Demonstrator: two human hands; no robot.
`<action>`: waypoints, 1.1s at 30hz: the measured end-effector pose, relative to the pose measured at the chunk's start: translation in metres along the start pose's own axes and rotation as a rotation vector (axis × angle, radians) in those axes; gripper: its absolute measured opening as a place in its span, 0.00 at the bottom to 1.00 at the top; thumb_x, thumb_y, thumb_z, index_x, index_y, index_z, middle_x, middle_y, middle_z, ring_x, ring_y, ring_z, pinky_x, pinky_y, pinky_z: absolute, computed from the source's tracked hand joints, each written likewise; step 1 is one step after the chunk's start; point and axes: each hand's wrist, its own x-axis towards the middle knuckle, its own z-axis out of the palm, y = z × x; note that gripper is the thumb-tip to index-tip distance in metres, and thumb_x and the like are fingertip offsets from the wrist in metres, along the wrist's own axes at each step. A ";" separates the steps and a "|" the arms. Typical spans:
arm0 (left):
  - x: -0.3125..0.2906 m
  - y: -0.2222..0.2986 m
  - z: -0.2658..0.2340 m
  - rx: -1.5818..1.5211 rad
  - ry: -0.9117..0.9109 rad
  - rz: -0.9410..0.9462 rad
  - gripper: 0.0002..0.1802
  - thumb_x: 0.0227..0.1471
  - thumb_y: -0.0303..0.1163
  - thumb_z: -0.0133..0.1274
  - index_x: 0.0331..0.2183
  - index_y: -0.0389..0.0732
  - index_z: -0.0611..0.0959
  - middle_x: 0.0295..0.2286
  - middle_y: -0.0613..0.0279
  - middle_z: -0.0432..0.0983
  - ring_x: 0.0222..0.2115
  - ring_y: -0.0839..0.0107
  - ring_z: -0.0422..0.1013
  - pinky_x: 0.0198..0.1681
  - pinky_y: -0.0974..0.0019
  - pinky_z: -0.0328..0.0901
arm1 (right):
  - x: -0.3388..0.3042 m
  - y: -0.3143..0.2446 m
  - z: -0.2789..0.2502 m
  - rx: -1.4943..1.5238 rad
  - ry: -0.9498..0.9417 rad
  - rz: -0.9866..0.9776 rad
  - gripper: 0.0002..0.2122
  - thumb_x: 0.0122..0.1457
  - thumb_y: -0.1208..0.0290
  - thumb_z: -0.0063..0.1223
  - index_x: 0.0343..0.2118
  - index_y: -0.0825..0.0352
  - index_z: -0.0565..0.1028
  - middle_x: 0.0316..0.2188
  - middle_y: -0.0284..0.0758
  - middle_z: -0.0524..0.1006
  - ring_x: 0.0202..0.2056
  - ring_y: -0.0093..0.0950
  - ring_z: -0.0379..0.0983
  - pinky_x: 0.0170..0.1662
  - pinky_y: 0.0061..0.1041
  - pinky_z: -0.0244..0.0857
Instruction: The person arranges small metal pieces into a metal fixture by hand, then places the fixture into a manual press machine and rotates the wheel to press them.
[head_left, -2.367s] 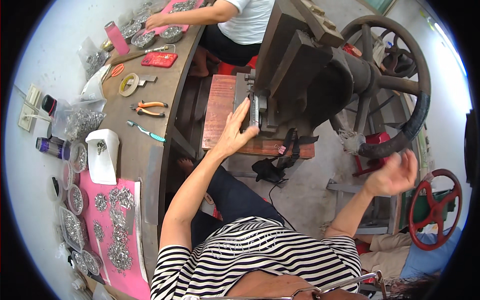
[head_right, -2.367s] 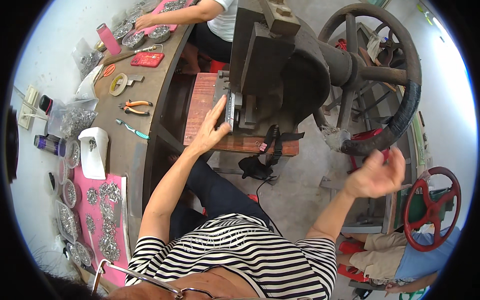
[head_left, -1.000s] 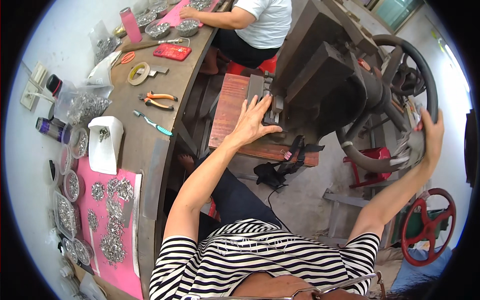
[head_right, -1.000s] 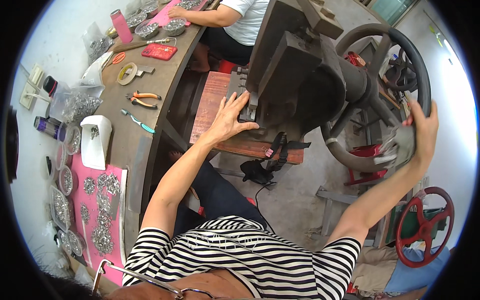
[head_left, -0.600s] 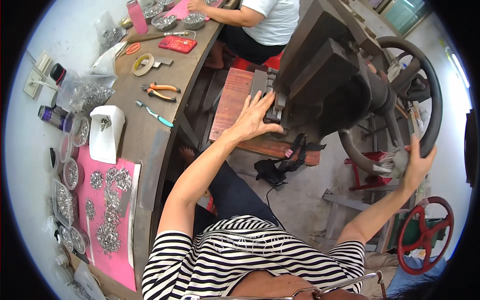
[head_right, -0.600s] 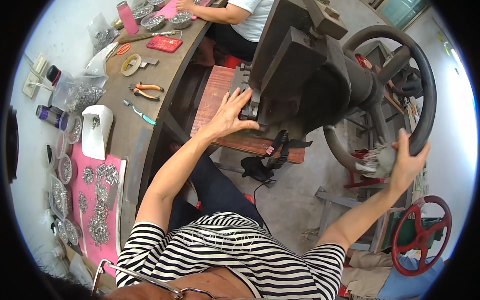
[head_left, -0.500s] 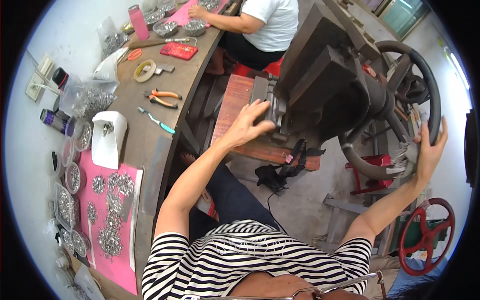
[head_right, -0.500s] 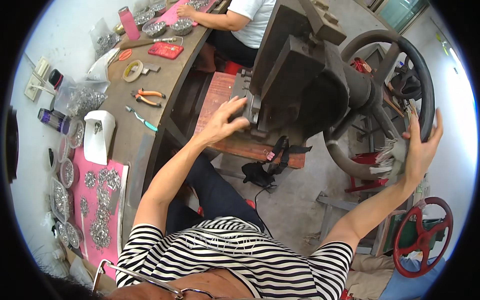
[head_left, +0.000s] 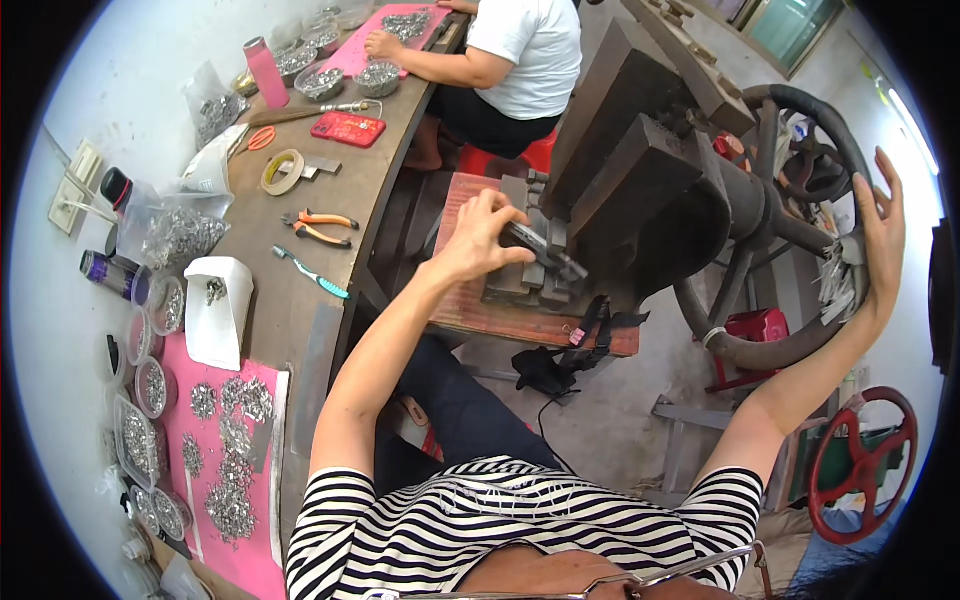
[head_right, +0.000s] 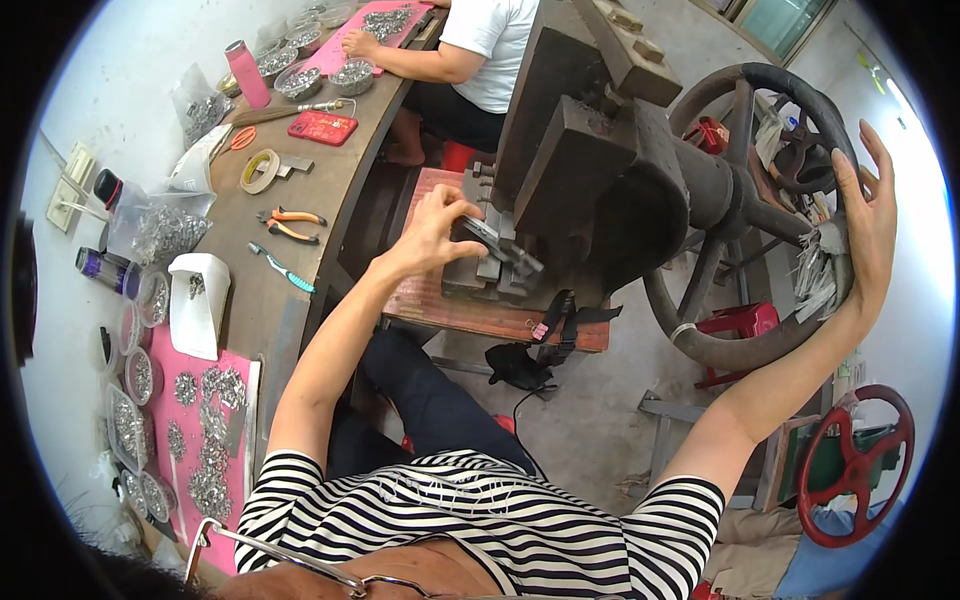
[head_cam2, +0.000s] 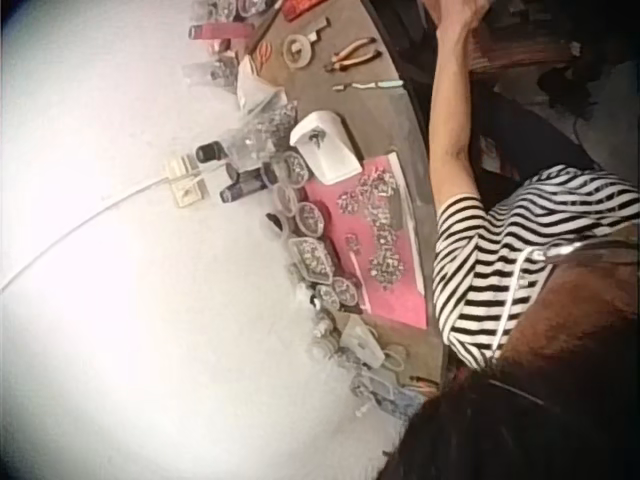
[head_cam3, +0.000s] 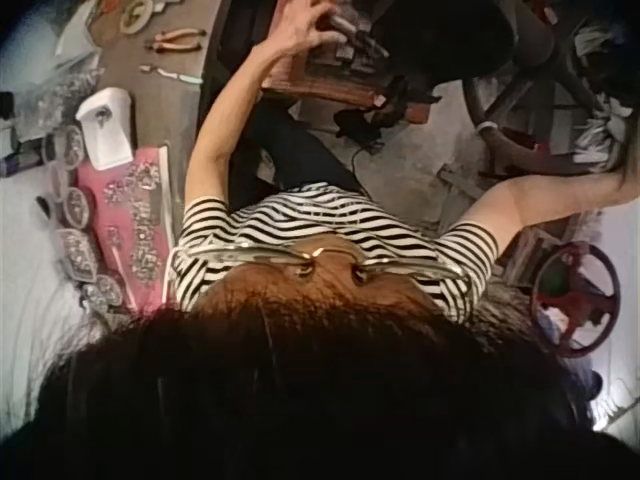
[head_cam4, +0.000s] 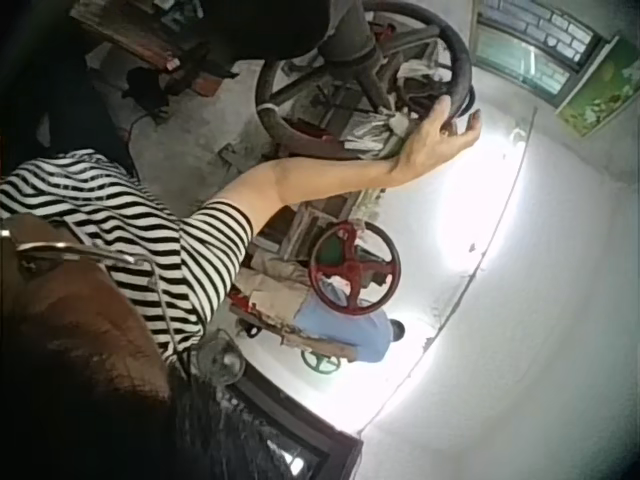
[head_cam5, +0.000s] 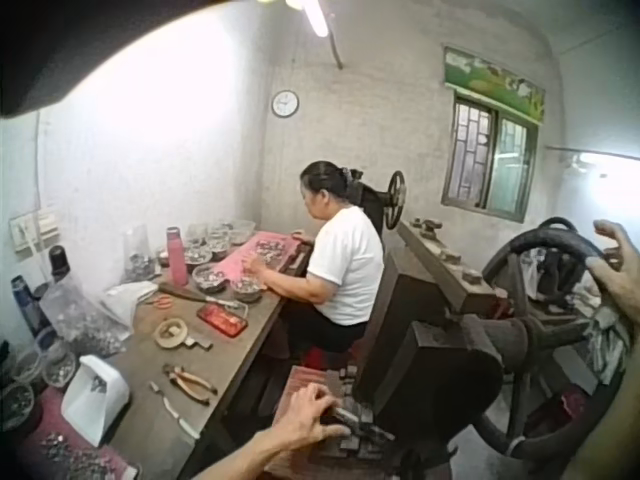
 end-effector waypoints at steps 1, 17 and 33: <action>0.001 0.016 0.003 0.031 0.068 0.053 0.26 0.40 0.42 0.72 0.42 0.43 0.84 0.43 0.53 0.70 0.47 0.55 0.67 0.55 0.54 0.59 | -0.001 0.000 -0.002 -0.001 -0.005 0.001 0.29 0.67 0.58 0.57 0.67 0.62 0.64 0.65 0.43 0.66 0.56 0.35 0.72 0.59 0.30 0.64; -0.251 0.113 -0.064 0.399 0.550 -0.407 0.18 0.45 0.30 0.66 0.40 0.40 0.82 0.37 0.58 0.77 0.42 0.57 0.71 0.49 0.54 0.60 | -0.289 -0.234 0.269 0.815 -0.944 -0.604 0.29 0.56 0.65 0.66 0.57 0.75 0.68 0.41 0.44 0.75 0.44 0.43 0.73 0.49 0.39 0.64; -0.472 0.194 -0.100 0.731 0.839 -0.967 0.17 0.47 0.28 0.65 0.41 0.38 0.81 0.36 0.58 0.76 0.40 0.56 0.70 0.47 0.55 0.61 | -0.432 -0.448 0.289 1.238 -0.901 -1.094 0.19 0.53 0.81 0.59 0.49 0.71 0.75 0.43 0.42 0.77 0.43 0.42 0.73 0.48 0.37 0.65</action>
